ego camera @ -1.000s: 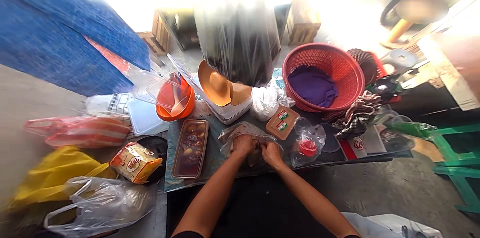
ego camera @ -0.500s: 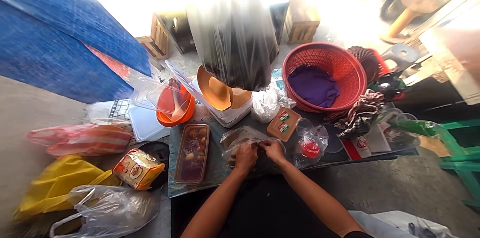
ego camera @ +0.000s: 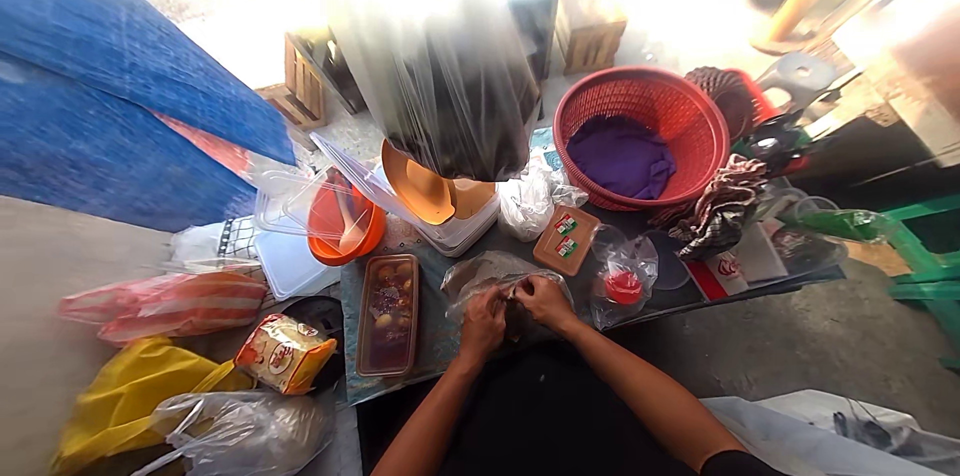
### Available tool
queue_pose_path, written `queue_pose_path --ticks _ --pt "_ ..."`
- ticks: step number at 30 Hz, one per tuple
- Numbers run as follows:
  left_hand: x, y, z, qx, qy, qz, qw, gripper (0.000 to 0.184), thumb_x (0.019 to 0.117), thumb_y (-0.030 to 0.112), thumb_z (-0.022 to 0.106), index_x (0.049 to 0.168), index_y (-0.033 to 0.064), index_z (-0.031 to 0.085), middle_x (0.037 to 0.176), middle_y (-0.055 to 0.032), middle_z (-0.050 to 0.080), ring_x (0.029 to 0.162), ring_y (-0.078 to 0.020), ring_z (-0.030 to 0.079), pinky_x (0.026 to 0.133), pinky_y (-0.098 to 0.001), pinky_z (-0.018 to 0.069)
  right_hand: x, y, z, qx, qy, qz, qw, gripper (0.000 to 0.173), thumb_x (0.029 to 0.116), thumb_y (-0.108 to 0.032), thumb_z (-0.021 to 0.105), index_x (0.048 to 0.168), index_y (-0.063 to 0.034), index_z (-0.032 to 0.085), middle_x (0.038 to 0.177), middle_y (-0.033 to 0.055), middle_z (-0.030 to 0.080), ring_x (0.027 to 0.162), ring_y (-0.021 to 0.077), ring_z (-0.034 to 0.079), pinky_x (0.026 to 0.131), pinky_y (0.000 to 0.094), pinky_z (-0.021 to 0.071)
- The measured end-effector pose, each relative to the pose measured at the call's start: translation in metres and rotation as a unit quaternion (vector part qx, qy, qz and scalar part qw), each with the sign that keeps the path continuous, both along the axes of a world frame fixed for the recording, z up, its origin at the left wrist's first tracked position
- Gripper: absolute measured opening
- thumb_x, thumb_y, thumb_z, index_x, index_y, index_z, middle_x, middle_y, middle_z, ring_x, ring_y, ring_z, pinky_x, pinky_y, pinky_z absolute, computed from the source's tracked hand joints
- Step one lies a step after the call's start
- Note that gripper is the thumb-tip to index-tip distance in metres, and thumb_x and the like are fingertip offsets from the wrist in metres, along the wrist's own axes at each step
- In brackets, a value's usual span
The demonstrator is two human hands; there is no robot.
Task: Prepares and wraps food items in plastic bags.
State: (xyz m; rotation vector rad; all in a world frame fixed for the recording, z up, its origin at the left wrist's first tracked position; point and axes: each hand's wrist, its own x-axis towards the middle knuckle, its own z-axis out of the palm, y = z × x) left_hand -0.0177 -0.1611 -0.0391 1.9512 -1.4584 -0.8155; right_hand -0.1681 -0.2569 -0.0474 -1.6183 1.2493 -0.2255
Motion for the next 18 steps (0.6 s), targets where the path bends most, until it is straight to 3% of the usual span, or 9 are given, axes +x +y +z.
queue_pose_path --ticks 3,5,9,11,13,15,18 --pt "0.005 0.009 0.008 -0.027 0.064 0.023 0.997 0.020 0.1005 0.007 0.053 0.111 0.0076 0.070 0.121 -0.0007 0.074 0.114 -0.0070 0.068 0.102 -0.0320 0.0552 -0.001 -0.010 -0.006 -0.027 0.049 -0.089 0.994 0.029 0.0971 -0.028 0.061 0.098 -0.0020 0.072 0.087 0.0123 0.070 0.085 0.0261 0.068 0.083 0.0492 0.0551" --pt "0.006 0.020 0.013 -0.047 0.108 0.065 0.991 0.019 0.1012 0.004 0.051 0.115 0.0053 0.065 0.124 -0.0016 0.073 0.116 -0.0079 0.068 0.102 -0.0319 0.0557 -0.011 -0.017 -0.012 -0.031 0.077 -0.103 0.991 0.031 0.0991 -0.030 0.059 0.099 -0.0010 0.071 0.090 0.0149 0.070 0.090 0.0296 0.069 0.086 0.0522 0.0541" --pt "0.003 0.028 0.010 -0.070 0.125 0.162 0.976 0.022 0.1046 0.010 0.048 0.123 -0.0007 0.055 0.123 -0.0090 0.071 0.115 -0.0134 0.067 0.101 -0.0356 0.0544 -0.026 -0.009 -0.006 0.050 -0.016 0.003 0.999 0.027 0.1000 -0.028 0.055 0.101 -0.0057 0.070 0.081 0.0060 0.065 0.075 0.0177 0.062 0.073 0.0410 0.0519" --pt "0.005 0.022 0.004 -0.083 0.152 0.104 0.979 0.022 0.1038 0.007 0.046 0.122 -0.0010 0.056 0.126 -0.0089 0.070 0.118 -0.0145 0.067 0.102 -0.0365 0.0545 -0.031 0.005 -0.002 0.132 -0.116 -0.021 0.984 0.022 0.1019 -0.023 0.058 0.103 -0.0043 0.068 0.080 0.0030 0.067 0.066 0.0115 0.061 0.065 0.0316 0.0537" --pt "0.009 0.013 -0.004 -0.087 0.166 -0.017 0.982 0.026 0.1006 0.004 0.044 0.120 -0.0018 0.061 0.136 -0.0099 0.066 0.127 -0.0176 0.062 0.108 -0.0397 0.0523 -0.038 0.018 0.008 0.205 -0.203 -0.070 0.955 0.016 0.1040 -0.016 0.057 0.103 -0.0019 0.065 0.081 0.0035 0.067 0.063 0.0094 0.060 0.060 0.0264 0.0525" --pt "0.010 0.001 -0.005 -0.045 0.097 -0.112 0.988 0.036 0.0976 0.004 0.042 0.127 0.0013 0.064 0.144 -0.0111 0.060 0.136 -0.0196 0.055 0.115 -0.0412 0.0446 -0.047 0.021 0.018 0.227 -0.245 -0.094 0.938 0.014 0.1045 -0.011 0.054 0.102 -0.0005 0.063 0.084 0.0051 0.069 0.064 0.0099 0.061 0.061 0.0260 0.0533" --pt "0.009 -0.016 -0.012 0.009 -0.050 -0.076 0.996 0.038 0.0979 0.002 0.043 0.130 0.0018 0.063 0.134 -0.0158 0.065 0.130 -0.0268 0.059 0.113 -0.0435 0.0457 -0.061 0.024 0.017 0.256 -0.321 -0.105 0.906 0.014 0.1028 -0.007 0.047 0.098 -0.0017 0.060 0.088 0.0075 0.069 0.067 0.0114 0.062 0.063 0.0269 0.0534"
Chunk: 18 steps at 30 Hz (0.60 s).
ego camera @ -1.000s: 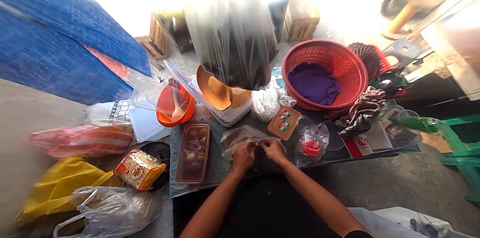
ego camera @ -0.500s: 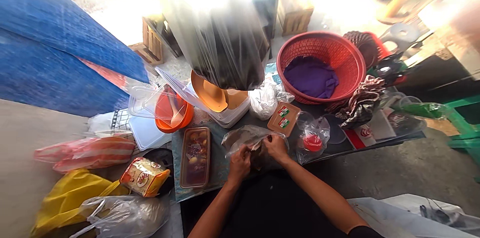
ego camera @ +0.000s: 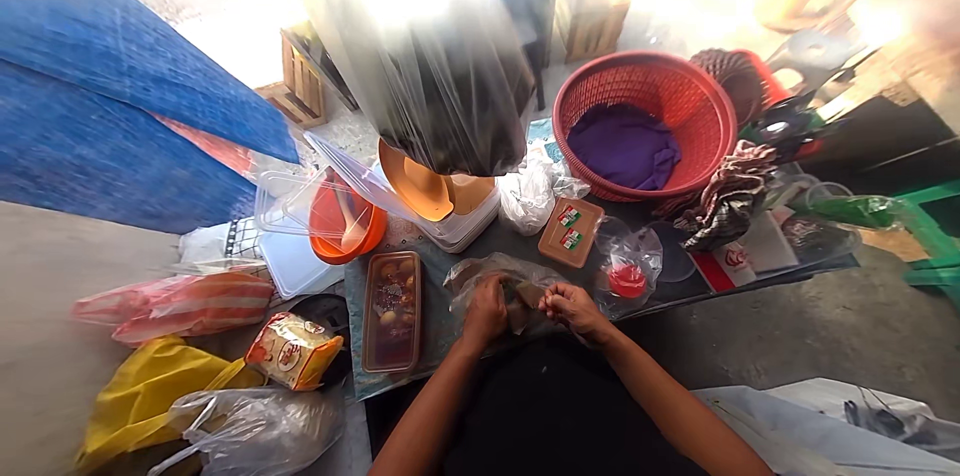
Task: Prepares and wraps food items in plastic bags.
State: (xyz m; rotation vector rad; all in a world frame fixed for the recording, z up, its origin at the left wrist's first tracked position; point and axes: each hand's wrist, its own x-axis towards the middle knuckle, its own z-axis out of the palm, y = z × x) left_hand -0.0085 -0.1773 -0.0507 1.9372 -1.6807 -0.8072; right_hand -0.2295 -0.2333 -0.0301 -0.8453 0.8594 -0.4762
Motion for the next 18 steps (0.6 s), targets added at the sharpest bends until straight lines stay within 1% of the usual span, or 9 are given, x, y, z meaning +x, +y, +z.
queue_pose_path --ticks 3,6,8,10,11,12,14,16,18 --pt "0.014 -0.027 -0.002 0.098 -0.107 0.027 0.989 0.037 0.1001 0.005 0.047 0.134 0.0011 0.061 0.137 -0.0202 0.062 0.132 -0.0343 0.057 0.113 -0.0492 0.0445 -0.008 0.005 -0.008 0.052 -0.111 -0.018 0.992 0.010 0.0931 -0.006 0.048 0.088 -0.0088 0.055 0.087 0.0061 0.068 0.067 0.0108 0.061 0.061 0.0253 0.0505" --pt "0.020 -0.053 0.001 0.232 -0.164 -0.025 0.959 0.035 0.1006 0.017 0.055 0.132 0.0018 0.063 0.134 -0.0220 0.063 0.130 -0.0392 0.057 0.111 -0.0566 0.0439 -0.004 0.017 -0.009 0.068 -0.102 -0.012 0.992 0.009 0.0898 -0.001 0.055 0.087 -0.0084 0.051 0.084 0.0071 0.068 0.065 0.0113 0.062 0.058 0.0249 0.0499" --pt "0.018 -0.068 0.003 0.278 -0.192 -0.050 0.940 0.040 0.0976 0.022 0.061 0.132 0.0027 0.062 0.131 -0.0233 0.064 0.127 -0.0414 0.058 0.107 -0.0611 0.0450 0.000 0.018 -0.004 0.078 -0.084 0.031 0.993 0.013 0.0924 0.001 0.061 0.100 -0.0053 0.053 0.089 0.0099 0.070 0.069 0.0133 0.065 0.062 0.0266 0.0537" --pt "0.014 -0.078 0.002 0.297 -0.205 -0.072 0.930 0.045 0.0946 0.025 0.066 0.133 0.0034 0.061 0.132 -0.0241 0.062 0.126 -0.0428 0.058 0.105 -0.0636 0.0449 0.004 0.017 -0.002 0.066 -0.072 0.083 0.992 0.017 0.0971 0.000 0.057 0.114 -0.0033 0.057 0.093 0.0086 0.070 0.073 0.0138 0.067 0.068 0.0283 0.0568" --pt "0.013 -0.080 0.000 0.299 -0.210 -0.079 0.927 0.046 0.0928 0.027 0.068 0.132 0.0039 0.062 0.134 -0.0241 0.061 0.126 -0.0431 0.058 0.104 -0.0643 0.0452 0.008 0.017 -0.005 0.042 -0.054 0.099 0.993 0.016 0.0985 -0.002 0.052 0.111 -0.0029 0.063 0.090 0.0061 0.069 0.072 0.0125 0.065 0.067 0.0282 0.0560" --pt "0.013 -0.080 -0.003 0.298 -0.211 -0.083 0.927 0.046 0.0909 0.028 0.070 0.130 0.0037 0.064 0.135 -0.0251 0.060 0.125 -0.0441 0.058 0.103 -0.0653 0.0454 0.013 0.017 -0.009 0.019 -0.031 0.109 0.993 0.020 0.0979 -0.004 0.046 0.099 -0.0048 0.067 0.084 0.0024 0.068 0.067 0.0098 0.061 0.062 0.0269 0.0523" --pt "0.012 -0.079 0.002 0.279 -0.204 -0.081 0.935 0.046 0.0903 0.025 0.071 0.129 0.0009 0.064 0.136 -0.0285 0.056 0.125 -0.0462 0.057 0.102 -0.0637 0.0474 0.022 0.017 -0.017 0.011 0.011 0.111 0.994 0.030 0.0981 -0.011 0.038 0.080 -0.0104 0.062 0.067 -0.0037 0.058 0.053 0.0060 0.048 0.050 0.0248 0.0395" --pt "0.014 -0.072 0.018 0.231 -0.189 -0.065 0.952 0.049 0.0939 0.023 0.068 0.136 -0.0001 0.058 0.137 -0.0285 0.056 0.127 -0.0450 0.057 0.105 -0.0599 0.0481 0.024 0.016 -0.019 0.018 0.044 0.109 0.993 0.035 0.0999 -0.020 0.035 0.073 -0.0133 0.058 0.059 -0.0051 0.050 0.047 0.0063 0.041 0.046 0.0255 0.0336" --pt "0.021 -0.056 0.036 0.170 -0.171 -0.037 0.970 0.047 0.0956 0.024 0.065 0.137 0.0026 0.058 0.133 -0.0238 0.062 0.122 -0.0406 0.062 0.104 -0.0575 0.0494 0.027 0.013 -0.014 0.008 0.091 0.109 0.990 0.041 0.1046 -0.030 0.038 0.071 -0.0139 0.055 0.057 -0.0048 0.047 0.046 0.0073 0.039 0.045 0.0263 0.0319"
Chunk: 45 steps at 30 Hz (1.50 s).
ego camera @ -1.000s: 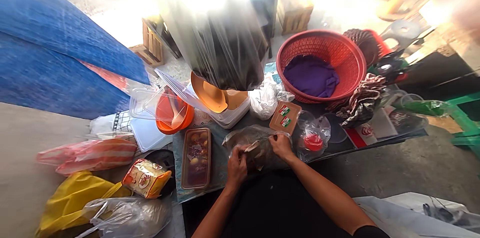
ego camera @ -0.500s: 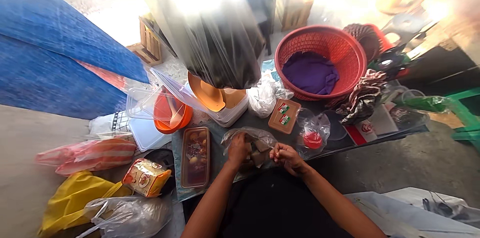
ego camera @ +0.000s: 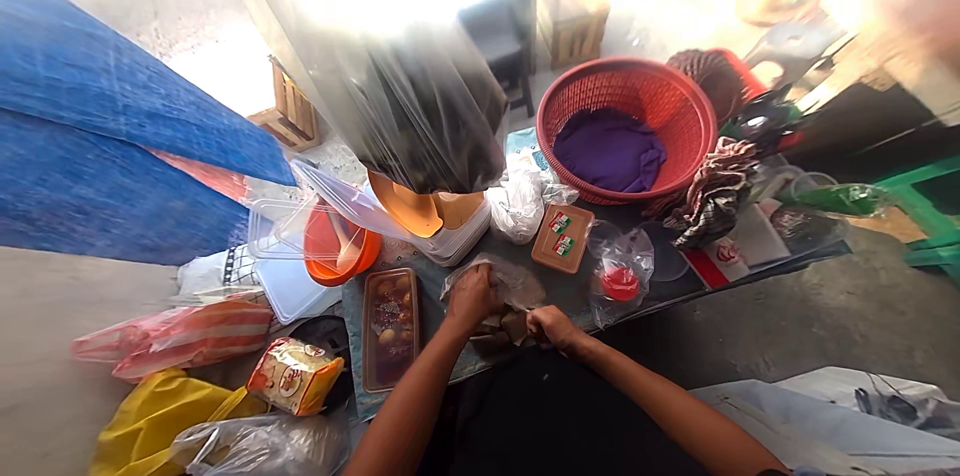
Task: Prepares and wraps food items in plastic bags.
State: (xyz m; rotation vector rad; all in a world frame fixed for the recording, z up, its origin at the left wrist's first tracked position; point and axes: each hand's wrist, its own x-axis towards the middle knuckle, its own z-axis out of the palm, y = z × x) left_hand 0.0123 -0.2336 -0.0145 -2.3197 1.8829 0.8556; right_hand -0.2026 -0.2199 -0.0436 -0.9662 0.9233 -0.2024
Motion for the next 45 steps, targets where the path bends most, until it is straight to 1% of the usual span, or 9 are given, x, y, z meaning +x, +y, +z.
queue_pose_path --ticks 4,9,18,24,28,32,38,41,45 --pt "0.008 0.036 0.009 -0.093 0.154 0.204 0.962 0.046 0.0904 0.034 0.076 0.126 0.0076 0.062 0.108 -0.0099 0.073 0.099 -0.0225 0.072 0.092 -0.0463 0.0577 0.013 -0.011 0.005 -0.090 0.067 0.005 0.994 0.050 0.1082 -0.048 0.046 0.079 -0.0099 0.059 0.061 -0.0003 0.048 0.049 0.0117 0.046 0.049 0.0314 0.0409" --pt "-0.008 0.068 0.001 -0.112 0.422 0.432 0.789 0.045 0.0868 0.010 0.080 0.119 -0.0039 0.053 0.098 -0.0186 0.067 0.085 -0.0279 0.073 0.079 -0.0471 0.0654 0.031 -0.020 0.013 -0.188 0.047 0.006 0.981 0.027 0.1033 -0.033 0.060 0.111 -0.0115 0.073 0.077 -0.0015 0.067 0.062 0.0069 0.058 0.063 0.0281 0.0502" --pt "-0.037 0.101 0.020 -0.094 0.180 0.303 0.931 0.043 0.0879 0.033 0.075 0.119 0.0081 0.059 0.083 -0.0054 0.069 0.075 -0.0199 0.069 0.072 -0.0444 0.0587 0.049 -0.013 0.020 -0.352 0.137 0.046 0.925 0.021 0.0937 -0.030 0.066 0.100 -0.0135 0.078 0.078 -0.0001 0.072 0.069 0.0091 0.065 0.069 0.0329 0.0546" --pt "-0.030 0.128 0.014 -0.146 0.208 0.257 0.933 0.035 0.0872 0.026 0.072 0.116 0.0097 0.060 0.081 -0.0002 0.069 0.071 -0.0129 0.068 0.067 -0.0375 0.0587 0.053 -0.026 0.029 -0.311 0.194 0.113 0.924 0.027 0.0964 -0.030 0.057 0.101 -0.0057 0.067 0.080 0.0076 0.065 0.077 0.0212 0.065 0.072 0.0437 0.0525" --pt "-0.014 0.140 0.007 -0.240 0.487 0.341 0.767 0.034 0.0836 -0.003 0.074 0.110 0.0008 0.053 0.093 -0.0100 0.072 0.082 -0.0192 0.072 0.075 -0.0362 0.0622 0.039 -0.030 0.028 -0.301 0.214 0.013 0.929 0.024 0.1001 -0.026 0.051 0.101 -0.0060 0.065 0.077 0.0056 0.060 0.071 0.0183 0.060 0.068 0.0401 0.0500" --pt "-0.016 0.132 -0.003 -0.303 0.566 0.406 0.651 0.034 0.0862 -0.002 0.069 0.114 0.0016 0.049 0.090 -0.0123 0.070 0.083 -0.0233 0.073 0.081 -0.0430 0.0624 0.023 -0.034 0.024 -0.259 0.204 0.008 0.944 0.024 0.1034 -0.025 0.046 0.104 -0.0062 0.062 0.077 0.0051 0.058 0.069 0.0183 0.058 0.067 0.0401 0.0495" --pt "-0.017 0.088 -0.014 -0.263 0.300 0.258 0.880 0.032 0.0871 0.005 0.066 0.117 0.0026 0.057 0.130 -0.0054 0.070 0.114 -0.0142 0.069 0.095 -0.0368 0.0577 0.001 -0.026 0.020 0.000 -0.122 -0.106 0.987 0.030 0.0990 -0.025 0.030 0.075 -0.0203 0.047 0.054 -0.0093 0.036 0.043 0.0024 0.031 0.042 0.0202 0.0249" --pt "-0.009 0.064 -0.036 -0.225 0.252 0.090 0.937 0.024 0.0915 0.015 0.058 0.109 0.0023 0.068 0.146 -0.0116 0.059 0.142 -0.0223 0.049 0.120 -0.0409 0.0383 -0.002 -0.017 0.021 0.030 -0.191 -0.080 0.978 0.029 0.0972 -0.028 0.036 0.071 -0.0226 0.048 0.054 -0.0096 0.038 0.044 0.0026 0.032 0.043 0.0212 0.0280" --pt "0.005 0.033 -0.025 -0.073 0.049 0.037 0.995 0.035 0.1013 0.017 0.046 0.121 0.0011 0.069 0.135 -0.0182 0.064 0.137 -0.0326 0.052 0.119 -0.0480 0.0351 -0.002 -0.006 0.024 -0.013 -0.134 -0.016 0.991 0.039 0.1060 -0.028 0.037 0.072 -0.0162 0.052 0.055 -0.0072 0.044 0.046 0.0046 0.039 0.045 0.0225 0.0342"
